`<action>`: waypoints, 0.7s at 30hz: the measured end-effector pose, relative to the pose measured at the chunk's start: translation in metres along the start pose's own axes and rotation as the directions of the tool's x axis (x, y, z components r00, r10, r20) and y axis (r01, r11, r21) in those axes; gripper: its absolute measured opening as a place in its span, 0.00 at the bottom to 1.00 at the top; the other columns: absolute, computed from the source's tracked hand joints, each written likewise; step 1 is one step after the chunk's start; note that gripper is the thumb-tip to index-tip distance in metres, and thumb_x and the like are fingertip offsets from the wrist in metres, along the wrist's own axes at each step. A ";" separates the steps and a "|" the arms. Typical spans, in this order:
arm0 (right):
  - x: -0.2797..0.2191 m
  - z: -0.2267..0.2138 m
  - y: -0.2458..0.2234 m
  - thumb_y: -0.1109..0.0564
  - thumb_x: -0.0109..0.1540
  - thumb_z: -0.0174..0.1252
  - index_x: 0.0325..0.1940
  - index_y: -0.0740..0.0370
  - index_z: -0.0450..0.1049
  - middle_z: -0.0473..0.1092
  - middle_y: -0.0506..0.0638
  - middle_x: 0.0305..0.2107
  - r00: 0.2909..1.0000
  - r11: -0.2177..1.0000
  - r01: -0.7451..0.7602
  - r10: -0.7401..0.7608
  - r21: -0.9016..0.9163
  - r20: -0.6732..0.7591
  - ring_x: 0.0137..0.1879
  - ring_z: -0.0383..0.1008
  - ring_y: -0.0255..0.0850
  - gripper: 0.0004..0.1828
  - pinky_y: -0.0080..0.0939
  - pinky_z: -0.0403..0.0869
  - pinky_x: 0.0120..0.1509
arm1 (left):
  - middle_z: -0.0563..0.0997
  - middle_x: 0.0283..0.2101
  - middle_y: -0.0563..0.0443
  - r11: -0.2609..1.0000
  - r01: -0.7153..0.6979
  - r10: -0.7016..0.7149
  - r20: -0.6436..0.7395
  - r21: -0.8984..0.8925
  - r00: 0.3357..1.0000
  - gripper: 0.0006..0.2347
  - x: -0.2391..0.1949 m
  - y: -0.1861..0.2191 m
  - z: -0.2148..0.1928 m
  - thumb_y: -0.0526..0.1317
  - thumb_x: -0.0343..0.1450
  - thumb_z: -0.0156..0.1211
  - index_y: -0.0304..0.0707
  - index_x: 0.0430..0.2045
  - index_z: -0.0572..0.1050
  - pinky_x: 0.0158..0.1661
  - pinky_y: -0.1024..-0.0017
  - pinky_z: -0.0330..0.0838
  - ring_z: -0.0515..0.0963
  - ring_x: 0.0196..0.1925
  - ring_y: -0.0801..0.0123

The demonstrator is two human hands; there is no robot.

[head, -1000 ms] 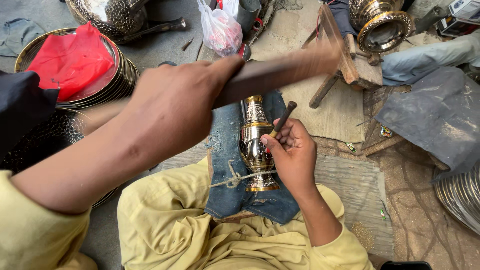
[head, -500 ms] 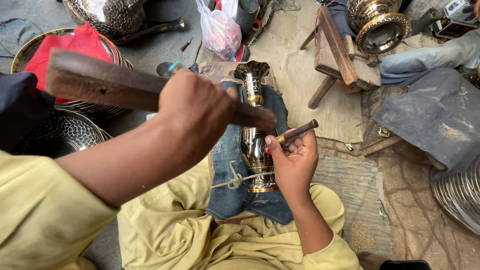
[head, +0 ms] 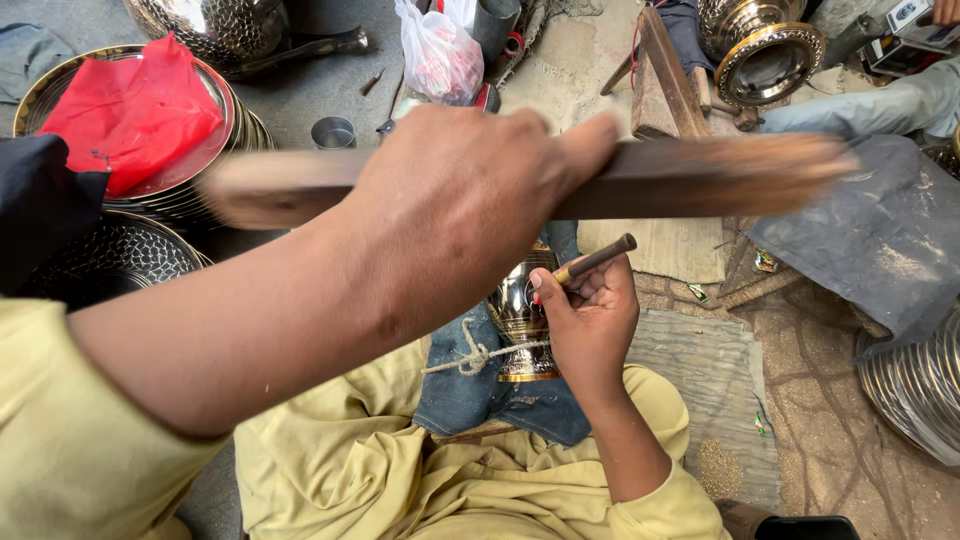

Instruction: The person uses a hammer and a small metal punch to create a pattern on a metal vase. They repeatedly strike the punch against the vase's surface while rotating it to cover different areas.

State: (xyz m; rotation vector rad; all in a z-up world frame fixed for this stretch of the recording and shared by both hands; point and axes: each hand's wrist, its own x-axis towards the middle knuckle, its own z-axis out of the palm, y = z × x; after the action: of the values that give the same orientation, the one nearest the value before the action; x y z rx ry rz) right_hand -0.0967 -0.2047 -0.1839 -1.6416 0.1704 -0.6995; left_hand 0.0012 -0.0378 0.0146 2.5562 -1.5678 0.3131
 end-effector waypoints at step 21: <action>0.043 -0.015 -0.017 0.68 0.60 0.67 0.50 0.68 0.76 0.74 0.46 0.31 0.872 0.960 -0.056 0.180 -0.274 0.456 0.36 0.72 0.27 0.15 0.27 0.73 0.37 | 0.82 0.39 0.44 0.850 0.511 -0.509 0.049 -0.127 0.859 0.30 -0.107 -0.030 0.076 0.32 0.64 0.58 0.52 0.65 0.65 0.30 0.52 0.75 0.83 0.33 0.47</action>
State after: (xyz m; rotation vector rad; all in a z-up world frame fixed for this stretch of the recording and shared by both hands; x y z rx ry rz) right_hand -0.0745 -0.2350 -0.1521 -1.9817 0.0011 -0.1630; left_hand -0.0104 0.0523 -0.0853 2.7350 -0.8147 0.1216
